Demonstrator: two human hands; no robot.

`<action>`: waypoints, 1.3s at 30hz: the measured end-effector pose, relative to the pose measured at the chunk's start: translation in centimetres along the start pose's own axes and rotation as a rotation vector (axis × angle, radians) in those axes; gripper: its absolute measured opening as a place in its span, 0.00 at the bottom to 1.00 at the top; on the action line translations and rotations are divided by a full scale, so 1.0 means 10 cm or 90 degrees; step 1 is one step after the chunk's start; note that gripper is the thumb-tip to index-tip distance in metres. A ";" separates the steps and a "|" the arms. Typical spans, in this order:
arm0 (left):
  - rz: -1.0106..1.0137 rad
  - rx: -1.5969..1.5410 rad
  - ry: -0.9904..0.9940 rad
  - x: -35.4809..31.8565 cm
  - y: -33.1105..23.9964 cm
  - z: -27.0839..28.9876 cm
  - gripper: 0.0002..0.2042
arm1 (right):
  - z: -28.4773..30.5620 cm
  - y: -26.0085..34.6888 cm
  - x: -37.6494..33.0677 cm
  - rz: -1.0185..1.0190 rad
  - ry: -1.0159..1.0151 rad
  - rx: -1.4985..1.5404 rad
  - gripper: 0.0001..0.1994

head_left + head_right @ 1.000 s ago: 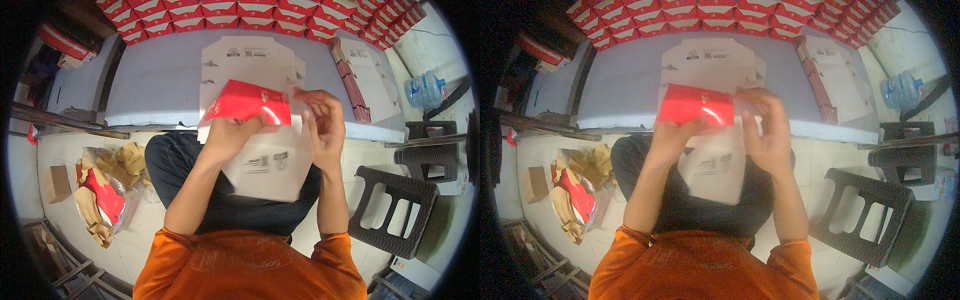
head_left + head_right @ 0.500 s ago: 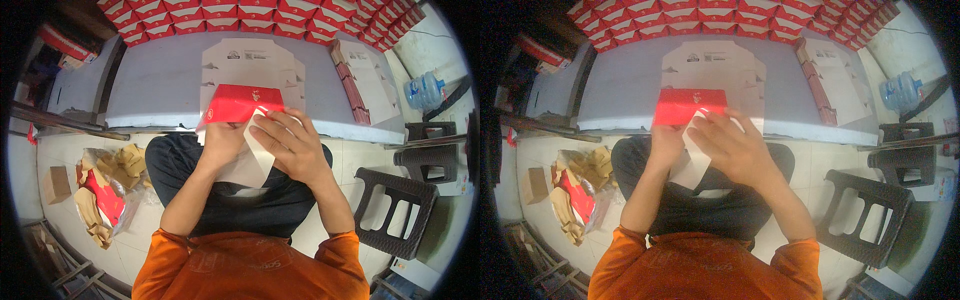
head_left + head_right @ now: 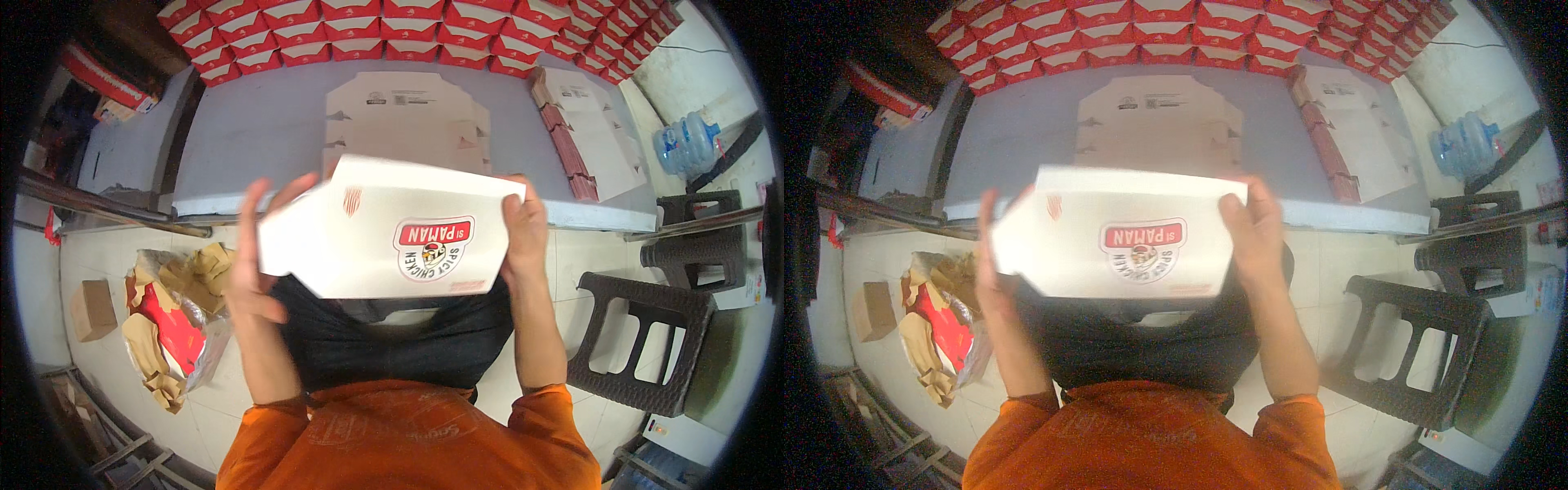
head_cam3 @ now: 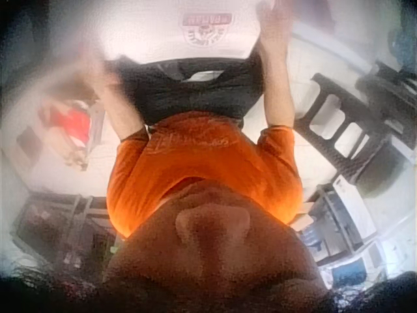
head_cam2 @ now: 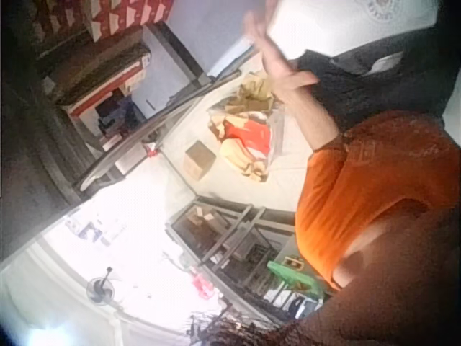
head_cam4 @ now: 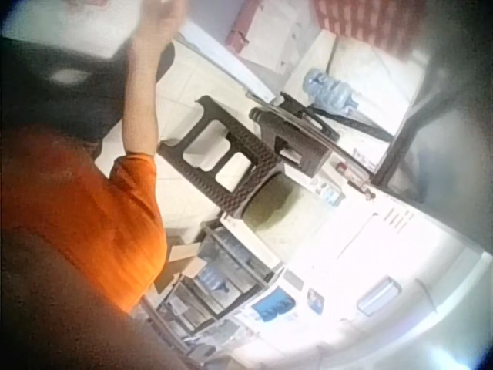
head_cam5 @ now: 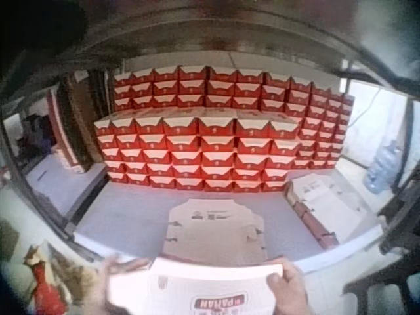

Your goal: The person assembles small red and white cardboard boxes by folding flat sheets and inserting red inserts. They repeatedly pick up a flat sheet, fold it into a box shape, insert a red piece, and place the finished box on a nearby stack.

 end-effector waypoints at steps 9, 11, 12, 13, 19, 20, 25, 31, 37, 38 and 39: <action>0.208 0.028 0.004 0.44 0.66 -1.00 0.49 | -0.75 0.44 -0.28 0.544 0.003 -0.481 0.22; 0.183 0.089 -0.034 0.47 0.59 -1.04 0.52 | -0.69 0.41 -0.33 0.561 0.020 -0.567 0.24; 0.169 0.120 -0.054 0.47 0.56 -1.03 0.53 | -0.68 0.39 -0.36 0.569 0.031 -0.609 0.25; 0.154 0.125 -0.036 0.48 0.55 -1.04 0.52 | -0.66 0.41 -0.38 0.578 -0.028 -0.640 0.28; 0.207 0.234 0.199 0.44 0.70 -1.05 0.49 | -0.64 0.35 -0.45 0.546 -0.028 -0.431 0.36; 0.294 0.100 0.149 0.37 0.81 -1.08 0.49 | -0.64 0.35 -0.42 0.520 -0.040 -0.390 0.35; 0.058 -0.063 0.034 0.45 0.71 -0.81 0.55 | -0.47 0.01 -0.23 0.177 0.003 -0.321 0.10; 0.040 -0.148 -0.038 0.61 0.53 -0.25 0.49 | 0.01 -0.15 -0.07 -0.045 0.084 -0.100 0.26; -0.024 0.360 -0.172 0.73 1.15 -0.43 0.31 | 0.18 -0.16 0.29 0.328 0.004 -0.369 0.15; -0.047 0.346 -0.215 0.73 1.27 -0.37 0.28 | 0.20 -0.24 0.31 0.341 -0.006 -0.385 0.14; -0.070 0.332 -0.259 0.71 1.34 -0.30 0.25 | 0.22 -0.31 0.32 0.354 -0.015 -0.401 0.12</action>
Point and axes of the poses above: each hand's wrist, its own x-axis towards the middle knuckle, its own z-axis out of the back of the hand, y = z × x, the point moved 6 cm from there along x, towards the middle knuckle, and after that the axes turned 9 degrees about -x, right-handed, at the moved point
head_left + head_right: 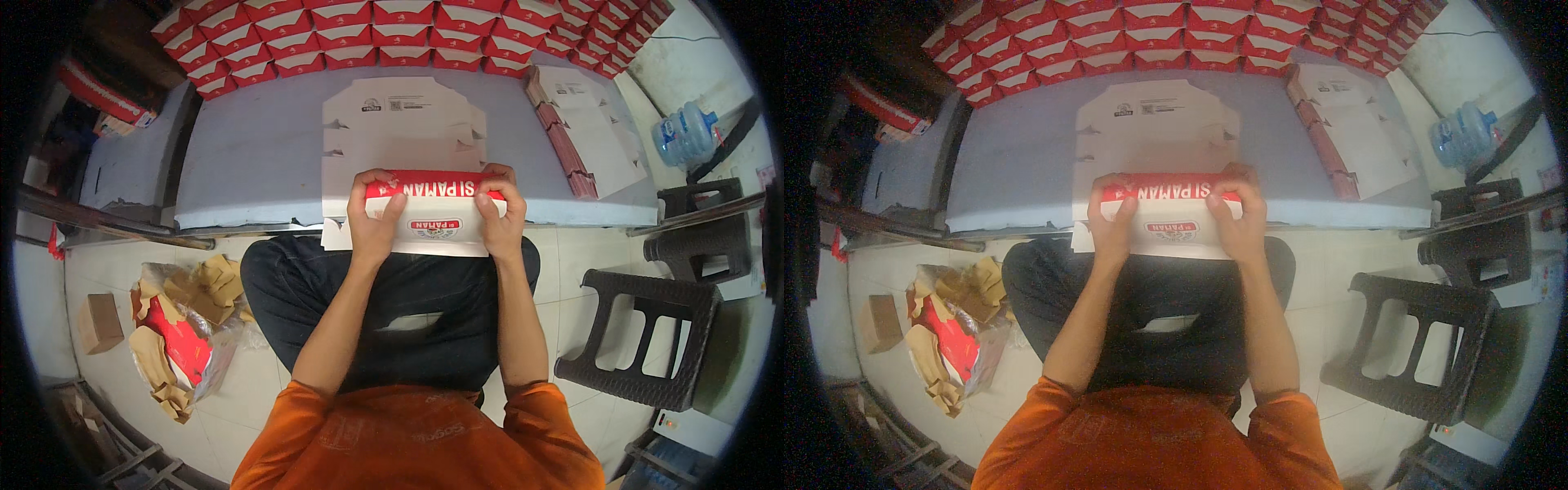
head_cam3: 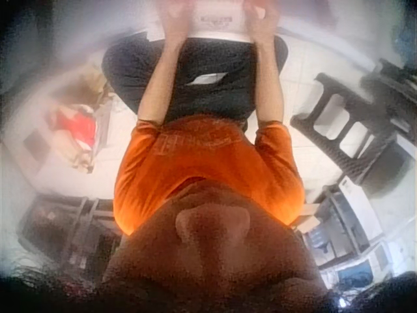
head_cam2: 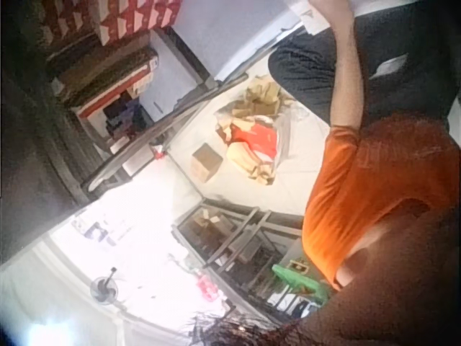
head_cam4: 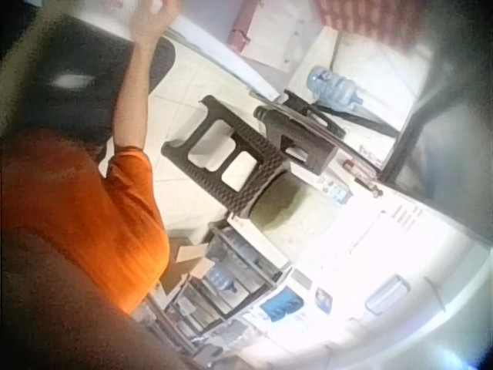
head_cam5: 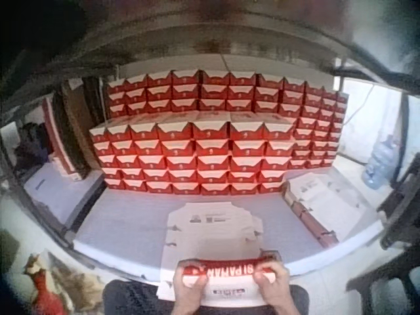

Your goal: The person assembles small red and white cardboard boxes by folding flat sheets and inserting red inserts. They repeatedly pick up a flat sheet, fold it into a box shape, insert a red piece, and place the finished box on a nearby stack.

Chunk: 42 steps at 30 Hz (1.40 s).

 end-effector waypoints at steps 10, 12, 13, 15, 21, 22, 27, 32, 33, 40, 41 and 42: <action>0.029 0.140 -0.047 0.33 -0.21 0.16 0.14 | 0.11 0.64 -0.07 0.168 0.170 -0.298 0.40; 0.476 -0.188 -0.103 0.39 -0.18 0.24 0.15 | -0.04 1.12 -0.14 0.353 0.338 -0.428 0.49; 0.540 -0.151 0.014 0.43 -0.05 0.41 0.17 | -0.14 1.35 -0.16 0.440 0.374 -0.505 0.48; 0.658 -0.120 0.173 0.27 0.00 0.54 0.19 | -0.30 1.63 -0.07 0.560 0.435 -0.587 0.46; 0.476 -0.575 0.249 0.18 -0.71 1.40 0.21 | -0.87 2.28 1.05 0.186 0.437 -0.379 0.38; 0.348 -0.455 0.105 0.22 -0.66 1.70 0.20 | -1.03 2.39 1.27 0.277 0.302 -0.378 0.37; 0.023 0.176 -0.234 -0.64 -0.46 2.27 0.08 | -2.33 2.92 2.57 0.641 -0.057 -0.488 0.31; -0.078 0.512 -0.082 -0.75 -0.53 1.90 0.07 | -3.92 2.76 3.72 0.678 -0.104 -0.621 0.28; -0.062 0.491 -0.079 -0.70 -0.58 1.93 0.08 | -4.19 2.72 3.84 0.674 -0.120 -0.647 0.27; -0.131 0.379 -0.107 -0.70 -0.46 1.99 0.07 | -4.25 2.07 4.04 0.653 -0.175 -0.695 0.23; -0.122 0.394 -0.128 -0.68 -0.47 2.06 0.07 | -4.15 2.39 3.60 0.629 -0.154 -0.602 0.23; -0.113 0.397 -0.130 -0.67 -0.48 2.08 0.07 | -3.89 2.51 3.18 0.595 -0.137 -0.531 0.22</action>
Point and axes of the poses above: each hand's wrist, its own x-axis towards the middle knuckle, its own z-axis out of the back of the hand, y = z × x, the point moved 6 cm from there along x, towards the middle knuckle, and after that the axes turned 9 degrees about -x, right-handed, at the moved point
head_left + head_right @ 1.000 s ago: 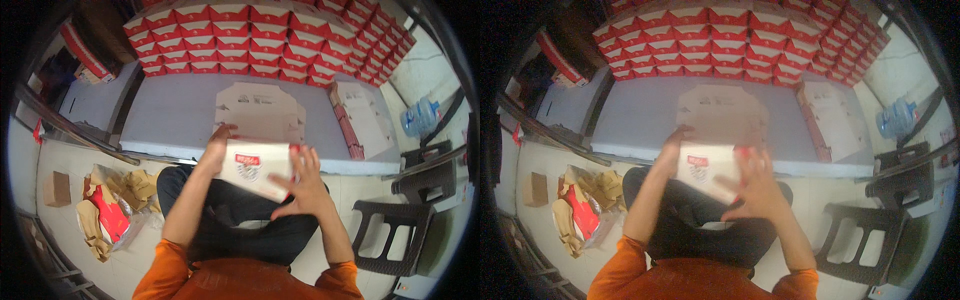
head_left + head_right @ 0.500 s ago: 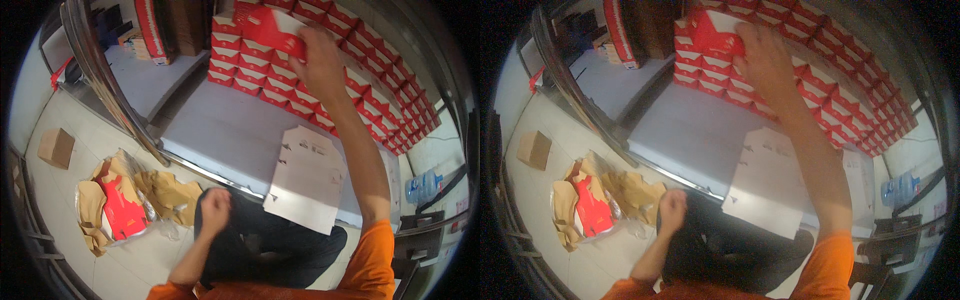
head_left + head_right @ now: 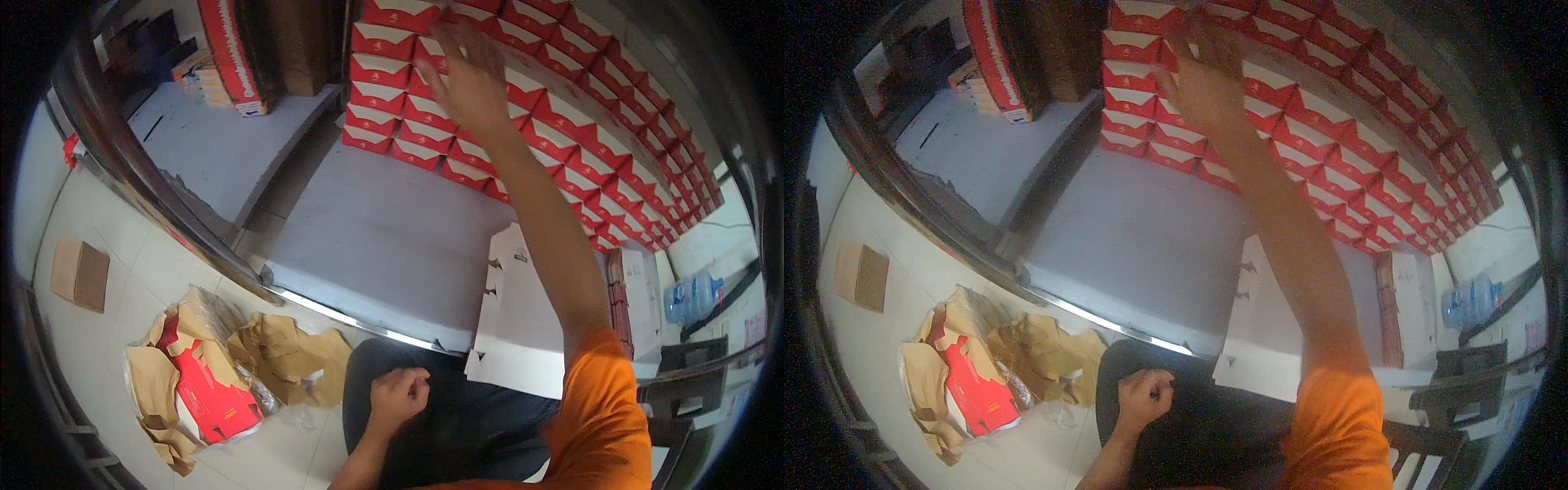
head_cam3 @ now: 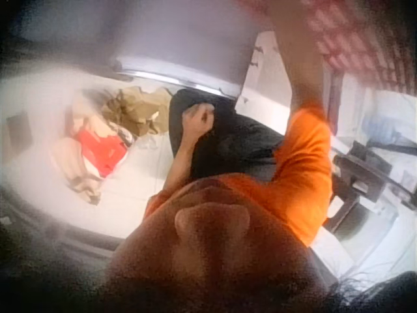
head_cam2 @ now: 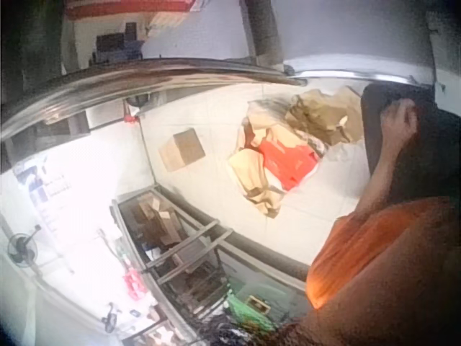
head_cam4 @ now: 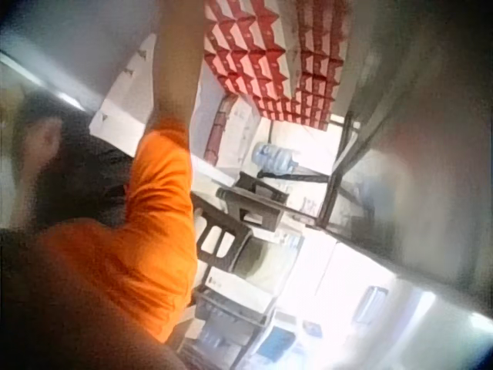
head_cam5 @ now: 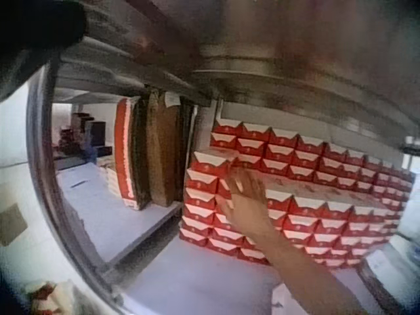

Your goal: The person assembles small red and white cardboard boxes by folding flat sheets and inserting red inserts. They repeatedly pick up a flat sheet, fold it into a box shape, insert a red piece, and place the finished box on a nearby stack.

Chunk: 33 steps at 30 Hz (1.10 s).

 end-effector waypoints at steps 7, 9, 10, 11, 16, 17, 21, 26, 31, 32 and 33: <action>0.072 -0.077 0.071 0.06 -0.17 -0.14 0.05 | 2.00 -1.46 -3.64 -0.459 0.381 -0.203 0.32; 0.148 -0.190 0.086 0.11 -0.28 -0.38 0.05 | 2.51 -1.64 -4.55 -0.611 0.591 -0.313 0.36; 0.141 -0.254 0.078 0.18 -0.35 -0.55 0.05 | 2.59 -1.57 -4.67 -0.643 0.650 -0.256 0.37; 0.101 -0.220 0.150 0.26 -0.58 -0.82 0.05 | 2.62 -1.49 -4.79 -0.672 0.706 -0.191 0.38; 0.108 -0.066 0.429 0.37 -0.94 -2.44 0.23 | 2.65 -1.15 -4.66 -0.540 0.440 -0.210 0.26; 0.142 -0.030 0.452 0.37 -0.82 -2.81 0.27 | 2.68 -1.14 -4.63 -0.498 0.401 -0.206 0.24; 0.218 0.108 0.471 0.42 -0.65 -3.34 0.31 | 2.79 -1.10 -4.69 -0.459 0.366 -0.008 0.21; 0.397 -0.234 0.589 0.45 -0.45 -3.16 0.16 | 3.01 -1.18 -4.70 -0.536 0.294 0.025 0.25; 0.426 -0.489 0.378 0.46 -0.76 -2.79 0.15 | 3.28 -1.28 -4.97 -0.853 0.110 0.162 0.27; 0.393 -0.544 0.336 0.46 -0.90 -2.71 0.15 | 3.32 -1.25 -4.84 -0.782 0.083 0.233 0.23; 0.369 -0.532 0.329 0.47 -1.05 -2.64 0.15 | 3.36 -1.20 -4.72 -0.708 0.056 0.302 0.19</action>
Point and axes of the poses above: each hand's wrist, its own x-axis towards the middle knuckle, its own z-axis out of the back of the hand, y = z × x, the point moved 6 cm from there along x, towards the middle knuckle, and after that the axes turned 9 degrees about -x, right-handed, at the moved point
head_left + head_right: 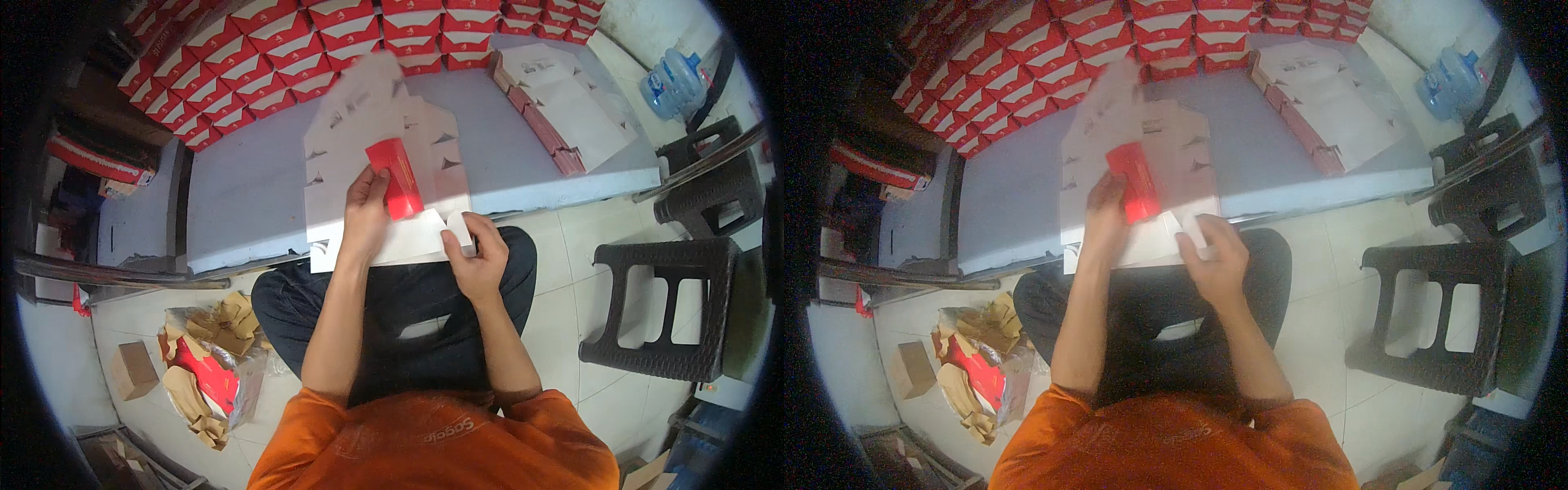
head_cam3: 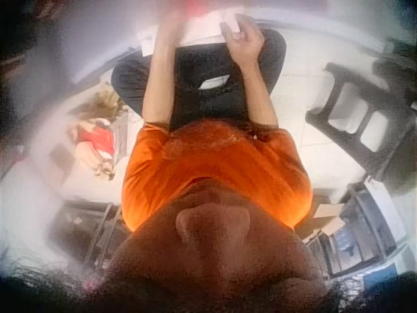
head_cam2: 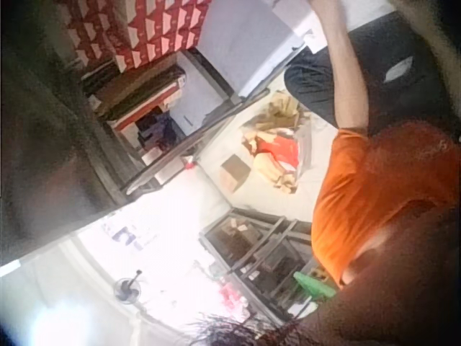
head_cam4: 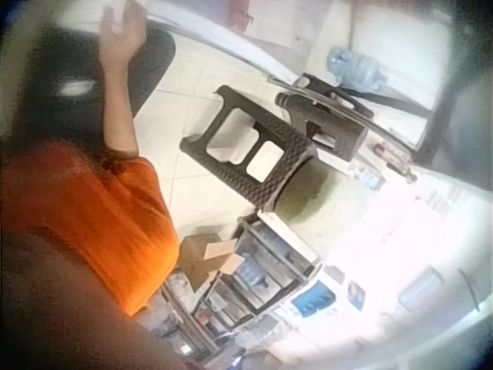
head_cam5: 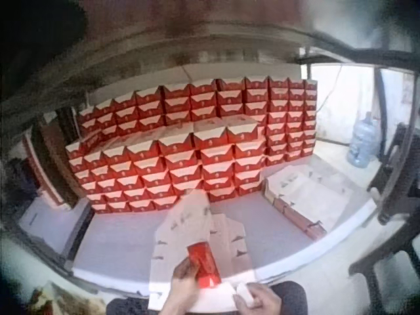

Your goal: The person assembles small red and white cardboard boxes by folding flat sheets and inserting red inserts. They repeatedly pick up a flat sheet, fold it into a box shape, insert a red piece, and place the finished box on a nearby stack.

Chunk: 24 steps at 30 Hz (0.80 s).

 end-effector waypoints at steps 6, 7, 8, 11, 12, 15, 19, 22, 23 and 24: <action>-0.081 0.090 0.033 -0.43 -0.51 -0.28 0.26 | 0.13 0.59 0.22 0.235 0.100 0.002 0.22; -0.110 0.126 0.045 -0.49 -0.53 -0.29 0.24 | 0.13 0.61 0.22 0.231 0.106 -0.026 0.21; -0.138 0.163 0.058 -0.55 -0.52 -0.33 0.23 | 0.15 0.67 0.23 0.227 0.112 -0.053 0.21; -0.176 0.338 0.092 -0.70 -0.43 -0.48 0.22 | 0.11 0.83 0.28 0.140 0.145 -0.145 0.19; -0.181 0.407 0.103 -0.72 -0.41 -0.52 0.21 | 0.09 0.88 0.29 0.093 0.162 -0.156 0.18; -0.205 0.393 0.139 -0.69 -0.41 -0.38 0.19 | 0.13 0.91 0.24 0.103 0.176 -0.140 0.17; -0.188 0.160 0.048 -0.75 -0.61 -0.35 0.15 | 0.13 1.03 0.13 0.086 0.215 -0.061 0.16; -0.190 0.147 0.026 -0.78 -0.70 -0.35 0.14 | 0.14 1.15 0.12 0.157 0.201 -0.090 0.16; -0.188 0.171 0.033 -0.79 -0.71 -0.34 0.15 | 0.16 1.16 0.13 0.174 0.213 -0.102 0.16; -0.185 0.194 0.039 -0.79 -0.71 -0.33 0.15 | 0.17 1.16 0.13 0.192 0.225 -0.114 0.17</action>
Point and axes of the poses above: each hand's wrist, its own x-axis towards the middle knuckle, its own z-axis out of the back of the hand, y = z × x, the point moved 6 cm from there along x, towards the middle knuckle, and after that the axes turned 9 degrees about -x, right-handed, at the moved point
